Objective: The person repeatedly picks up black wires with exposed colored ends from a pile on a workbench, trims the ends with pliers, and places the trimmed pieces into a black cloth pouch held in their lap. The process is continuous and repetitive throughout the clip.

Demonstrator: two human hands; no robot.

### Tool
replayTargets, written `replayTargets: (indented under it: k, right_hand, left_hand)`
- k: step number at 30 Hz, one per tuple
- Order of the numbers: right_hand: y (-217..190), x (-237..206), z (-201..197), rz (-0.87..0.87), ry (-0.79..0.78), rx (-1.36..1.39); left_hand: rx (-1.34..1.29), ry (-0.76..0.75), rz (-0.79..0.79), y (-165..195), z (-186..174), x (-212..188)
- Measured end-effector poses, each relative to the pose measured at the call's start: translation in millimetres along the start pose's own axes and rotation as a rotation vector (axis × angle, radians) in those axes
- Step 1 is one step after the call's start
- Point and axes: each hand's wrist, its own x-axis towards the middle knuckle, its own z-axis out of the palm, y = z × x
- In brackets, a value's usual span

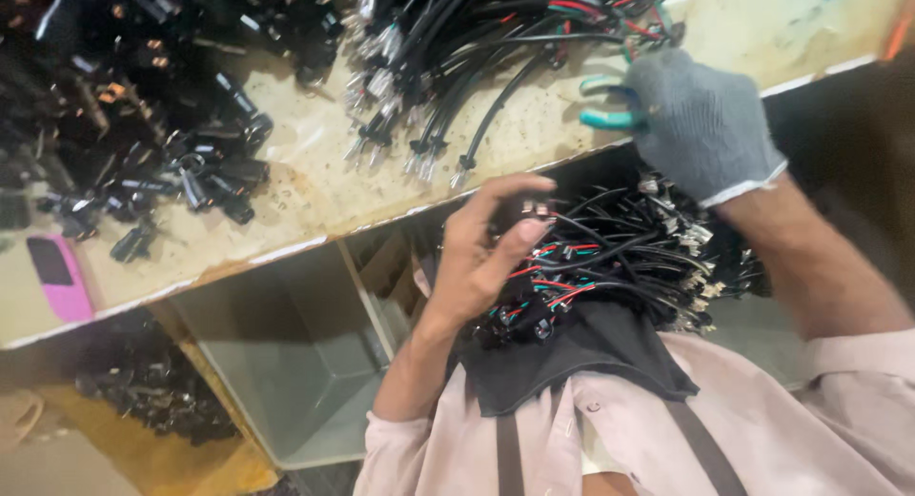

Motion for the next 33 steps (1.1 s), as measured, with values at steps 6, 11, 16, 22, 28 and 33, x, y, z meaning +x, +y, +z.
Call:
replayTargets:
  k: [6, 11, 16, 22, 28, 33]
  right_hand:
    - [-28, 33, -48, 0.141, -0.111, 0.628]
    - [-62, -3, -40, -0.33, -0.447, 0.308]
    - [-70, -14, -32, -0.193, 0.015, 0.775]
    - [-98, -25, -65, 0.001, 0.355, 1.149]
    - [-69, 4, -18, -0.096, 0.381, 0.778]
    - [-28, 89, -16, -0.22, 0.246, -0.042]
  left_hand:
    - [-0.106, -0.139, -0.087, 6, 7, 6]
    - [0.094, -0.06, 0.124, 9, 13, 3]
    - [0.274, 0.021, 0.157, 11, 14, -2]
    - [0.191, -0.037, 0.283, 16, 10, -5]
    - [0.501, -0.231, 0.222, 36, 17, -2]
    - [1.216, -0.393, 0.005, 45, 5, -12]
